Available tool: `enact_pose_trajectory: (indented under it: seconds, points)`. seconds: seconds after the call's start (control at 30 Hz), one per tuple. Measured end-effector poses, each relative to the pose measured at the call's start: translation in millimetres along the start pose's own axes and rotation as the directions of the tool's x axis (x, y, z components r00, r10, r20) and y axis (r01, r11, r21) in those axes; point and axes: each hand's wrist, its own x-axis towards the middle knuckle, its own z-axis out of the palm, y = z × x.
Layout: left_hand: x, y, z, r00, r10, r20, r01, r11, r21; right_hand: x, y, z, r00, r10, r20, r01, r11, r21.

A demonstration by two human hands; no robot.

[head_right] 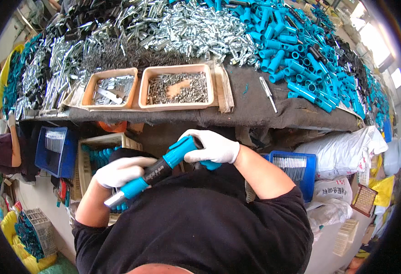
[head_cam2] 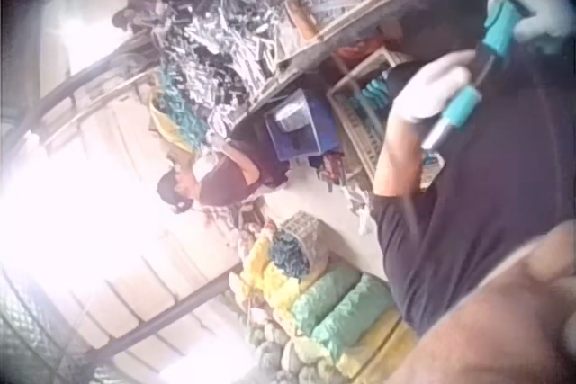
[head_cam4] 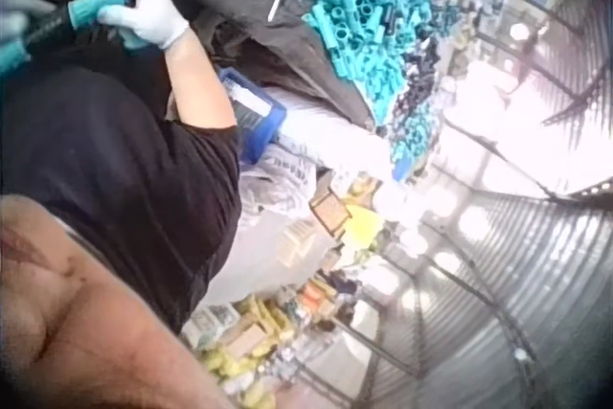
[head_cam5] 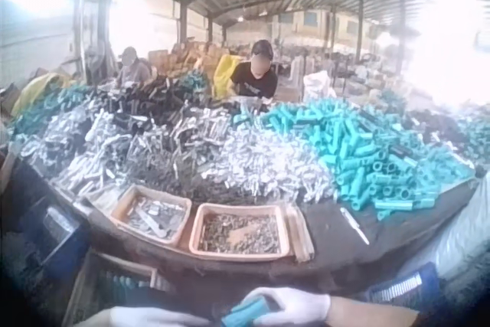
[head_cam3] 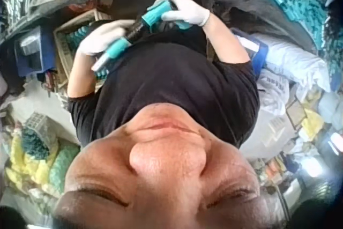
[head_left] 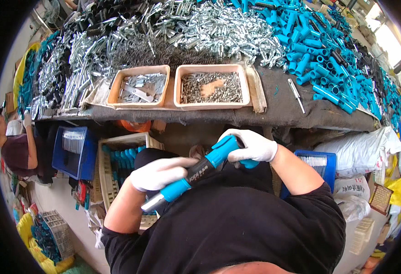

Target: The person assembles tools by inserting metal parts, springs, and pins into metal sleeves and attaching plastic handles by hand, then places the completed tools into a crate.

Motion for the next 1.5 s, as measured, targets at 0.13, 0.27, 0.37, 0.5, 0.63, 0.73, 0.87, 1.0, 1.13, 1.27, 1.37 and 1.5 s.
enact_pose_trajectory:
  seconds: [0.13,0.27,0.37,0.5,0.63,0.73,0.87,1.0,1.13,1.27,1.37,1.5]
  points:
    - [12,-6,-3,0.689,0.617,-0.38,-0.671,0.741,-0.013,6,10,14,0.969,-0.157,-0.192,0.234,0.833,0.502]
    - [40,15,2,0.462,0.552,-0.695,-0.887,0.315,-0.339,22,1,32,0.911,-0.319,-0.26,0.373,0.907,0.195]
    - [35,13,-25,0.449,0.437,-0.779,-0.882,0.359,-0.306,37,-16,-28,0.681,-0.69,-0.247,0.404,0.634,-0.659]
    - [47,-2,-27,0.495,0.305,-0.814,-0.725,0.662,-0.192,67,7,-177,0.541,-0.765,-0.349,-0.044,0.388,-0.92]
    - [64,-18,-14,0.653,0.341,-0.676,-0.529,0.845,-0.084,84,22,-227,0.828,-0.474,-0.299,-0.235,0.19,-0.953]
    - [73,-23,-2,0.776,0.306,-0.552,-0.404,0.913,-0.061,83,18,-232,0.799,-0.548,-0.246,-0.176,0.177,-0.968]
    - [85,-11,7,0.895,0.197,-0.401,-0.286,0.942,-0.174,61,7,-212,0.663,-0.682,-0.309,-0.11,0.32,-0.941]
    - [86,-18,11,0.916,0.171,-0.362,-0.254,0.947,-0.196,32,-50,-116,0.752,-0.637,-0.171,0.304,0.565,-0.767]
    - [77,-5,20,0.956,0.167,-0.243,-0.195,0.976,-0.094,10,-59,-55,0.816,-0.557,0.153,0.515,0.582,-0.629]
    - [61,-8,17,0.97,0.243,-0.028,-0.245,0.965,-0.097,5,-61,-38,0.784,-0.576,0.233,0.58,0.545,-0.605]
    - [46,-9,25,0.972,0.235,-0.006,-0.226,0.927,-0.298,2,-73,-25,0.755,-0.614,0.228,0.584,0.472,-0.661]
    - [34,-9,26,0.977,0.212,-0.025,-0.212,0.953,-0.215,-2,-75,-11,0.8,-0.596,0.065,0.528,0.65,-0.547]
